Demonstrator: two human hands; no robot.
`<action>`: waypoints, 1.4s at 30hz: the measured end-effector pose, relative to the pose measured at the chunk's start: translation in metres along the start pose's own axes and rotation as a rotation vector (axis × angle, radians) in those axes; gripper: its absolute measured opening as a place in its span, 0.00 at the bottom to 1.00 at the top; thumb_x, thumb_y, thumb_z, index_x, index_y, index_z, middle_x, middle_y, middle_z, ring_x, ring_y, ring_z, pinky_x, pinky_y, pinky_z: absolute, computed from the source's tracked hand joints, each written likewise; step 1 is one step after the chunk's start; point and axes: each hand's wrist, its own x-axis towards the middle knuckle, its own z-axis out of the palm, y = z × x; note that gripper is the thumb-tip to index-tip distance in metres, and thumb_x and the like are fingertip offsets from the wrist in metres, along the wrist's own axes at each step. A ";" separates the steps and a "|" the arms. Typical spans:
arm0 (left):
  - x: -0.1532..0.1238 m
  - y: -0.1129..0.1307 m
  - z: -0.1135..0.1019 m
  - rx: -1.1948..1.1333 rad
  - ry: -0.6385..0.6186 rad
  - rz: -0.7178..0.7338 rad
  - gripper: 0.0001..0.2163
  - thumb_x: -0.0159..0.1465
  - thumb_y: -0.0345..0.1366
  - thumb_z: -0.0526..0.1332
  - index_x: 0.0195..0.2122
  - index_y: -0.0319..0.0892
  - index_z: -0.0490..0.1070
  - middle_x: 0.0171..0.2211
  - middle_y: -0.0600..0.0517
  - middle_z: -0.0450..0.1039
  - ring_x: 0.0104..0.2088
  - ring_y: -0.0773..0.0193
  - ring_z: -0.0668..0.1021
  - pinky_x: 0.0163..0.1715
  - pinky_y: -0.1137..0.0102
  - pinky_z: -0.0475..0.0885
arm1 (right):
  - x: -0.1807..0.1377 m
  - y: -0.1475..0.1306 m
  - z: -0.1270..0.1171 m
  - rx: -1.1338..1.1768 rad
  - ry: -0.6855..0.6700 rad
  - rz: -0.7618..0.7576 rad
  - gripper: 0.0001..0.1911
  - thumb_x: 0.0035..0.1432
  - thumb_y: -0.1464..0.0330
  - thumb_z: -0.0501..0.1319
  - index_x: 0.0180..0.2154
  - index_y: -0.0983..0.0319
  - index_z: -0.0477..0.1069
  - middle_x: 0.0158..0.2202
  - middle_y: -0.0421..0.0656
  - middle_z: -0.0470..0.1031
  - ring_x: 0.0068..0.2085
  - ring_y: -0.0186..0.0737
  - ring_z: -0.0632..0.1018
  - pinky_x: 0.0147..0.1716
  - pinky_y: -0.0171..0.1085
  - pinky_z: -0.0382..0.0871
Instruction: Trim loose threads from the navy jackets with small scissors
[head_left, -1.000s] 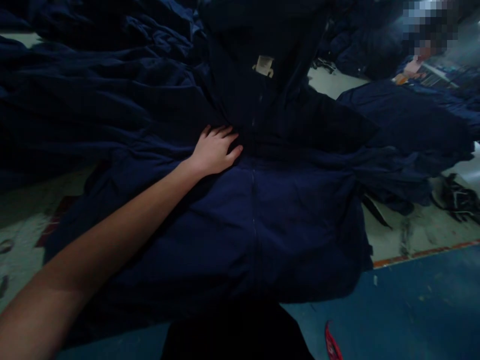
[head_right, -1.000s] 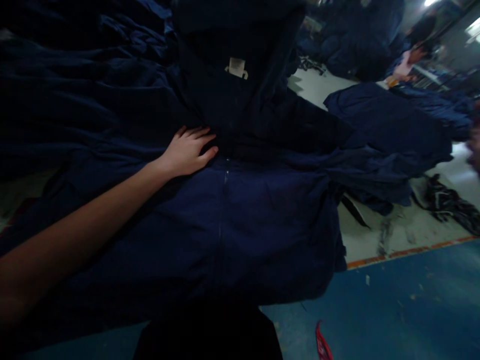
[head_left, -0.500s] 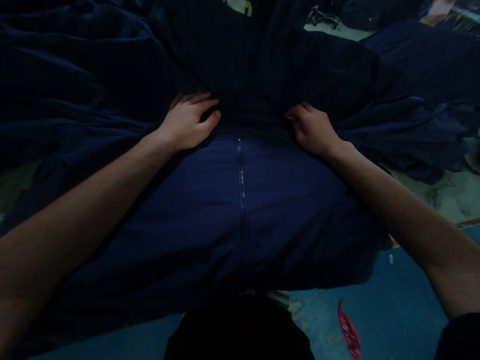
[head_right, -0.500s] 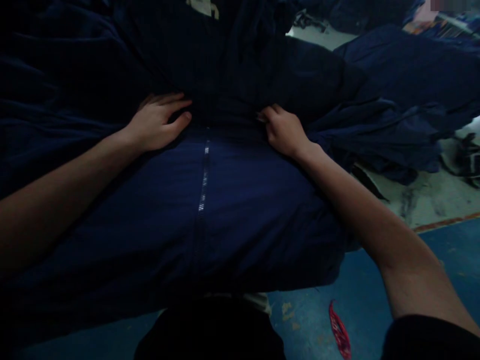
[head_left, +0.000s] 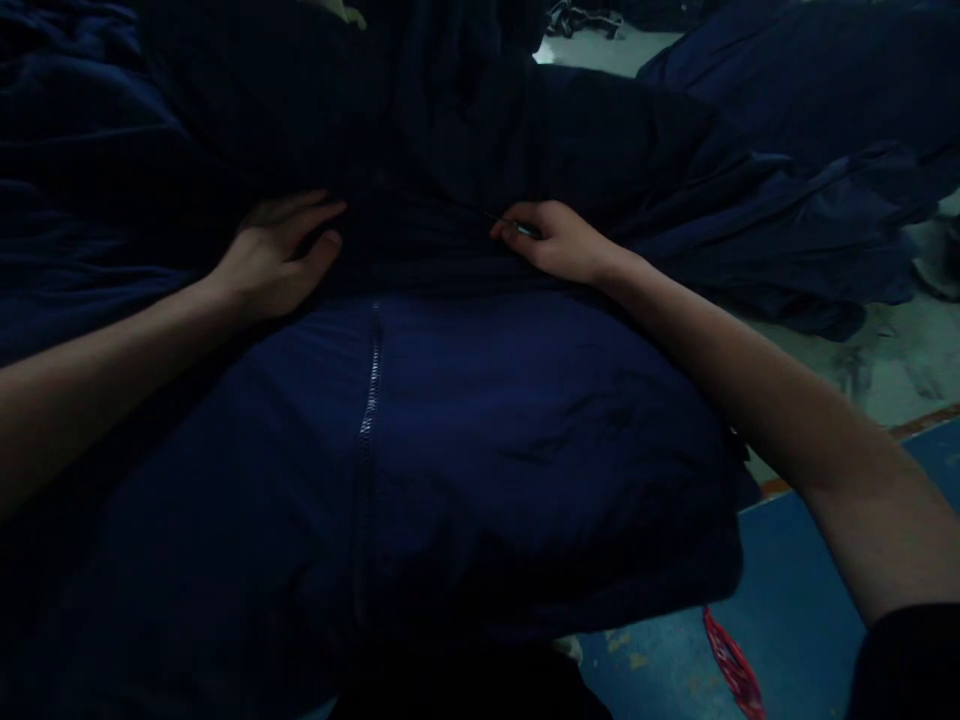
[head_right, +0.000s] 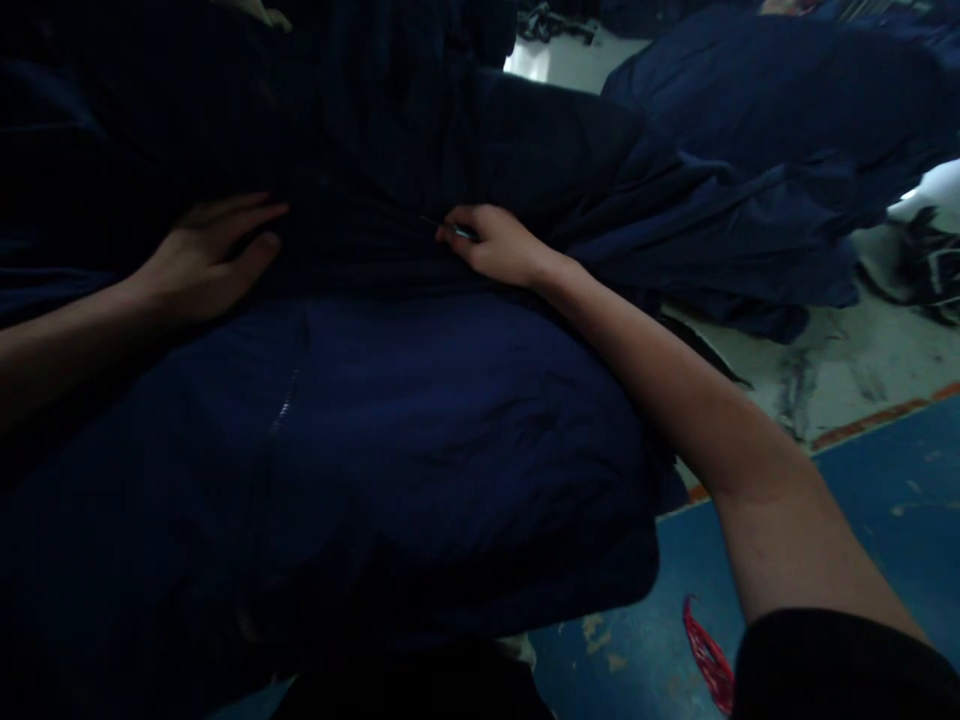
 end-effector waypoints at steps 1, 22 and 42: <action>0.000 0.001 0.000 -0.001 0.002 0.009 0.31 0.70 0.64 0.49 0.67 0.55 0.67 0.74 0.69 0.57 0.72 0.49 0.64 0.76 0.50 0.54 | 0.000 -0.001 -0.001 0.027 -0.002 0.014 0.17 0.72 0.66 0.50 0.49 0.62 0.77 0.46 0.49 0.83 0.45 0.45 0.81 0.46 0.43 0.73; 0.000 0.198 0.023 -0.132 -0.199 0.502 0.08 0.71 0.38 0.63 0.49 0.46 0.77 0.44 0.51 0.81 0.43 0.60 0.82 0.42 0.64 0.80 | 0.003 -0.006 0.007 0.098 0.122 0.113 0.13 0.66 0.75 0.53 0.44 0.60 0.75 0.49 0.48 0.82 0.47 0.46 0.80 0.45 0.40 0.68; -0.005 0.193 0.065 -0.247 -0.235 0.705 0.10 0.71 0.35 0.64 0.51 0.53 0.80 0.48 0.50 0.79 0.45 0.55 0.77 0.39 0.61 0.74 | 0.004 -0.004 0.001 0.171 0.099 0.123 0.11 0.66 0.75 0.56 0.42 0.62 0.77 0.45 0.45 0.84 0.45 0.45 0.81 0.41 0.38 0.68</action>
